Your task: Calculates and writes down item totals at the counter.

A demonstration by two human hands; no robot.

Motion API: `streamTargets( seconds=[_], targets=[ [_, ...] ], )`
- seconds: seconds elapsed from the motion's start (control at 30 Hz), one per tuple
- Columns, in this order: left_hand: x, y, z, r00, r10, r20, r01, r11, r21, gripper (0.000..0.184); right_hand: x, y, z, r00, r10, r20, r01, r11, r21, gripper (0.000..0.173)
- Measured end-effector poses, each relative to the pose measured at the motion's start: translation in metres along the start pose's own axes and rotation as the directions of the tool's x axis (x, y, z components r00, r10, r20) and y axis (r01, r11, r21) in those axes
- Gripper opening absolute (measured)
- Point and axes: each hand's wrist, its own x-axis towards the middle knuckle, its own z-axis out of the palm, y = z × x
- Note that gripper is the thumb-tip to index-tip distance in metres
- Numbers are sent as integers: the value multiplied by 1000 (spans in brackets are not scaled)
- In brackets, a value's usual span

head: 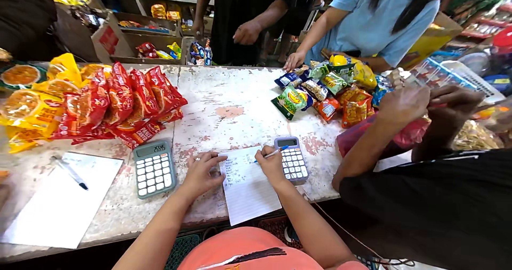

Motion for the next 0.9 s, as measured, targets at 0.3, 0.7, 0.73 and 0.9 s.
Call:
streamTargets(
  seconds=[0.3,0.7,0.73,0.9],
  targets=[
    [0,1,0,1000,-18,-6,18,1000,-11,57,-6,-20,-3,986,53,160,-51,999,-15,31],
    [0,-2,0,1000,-16,-9,16,1000,-21,54,-13,-17,10,996,19,90,-7,991,-132,29],
    [0,-3,1,1000,-1,-21,0,1000,-25,51,-13,-17,10,994,11,111,6,988,-153,29],
    [0,-5,1,999,13,-33,-15,999,-49,42,-7,-15,5,986,39,160,-11,985,-173,30]
  ],
)
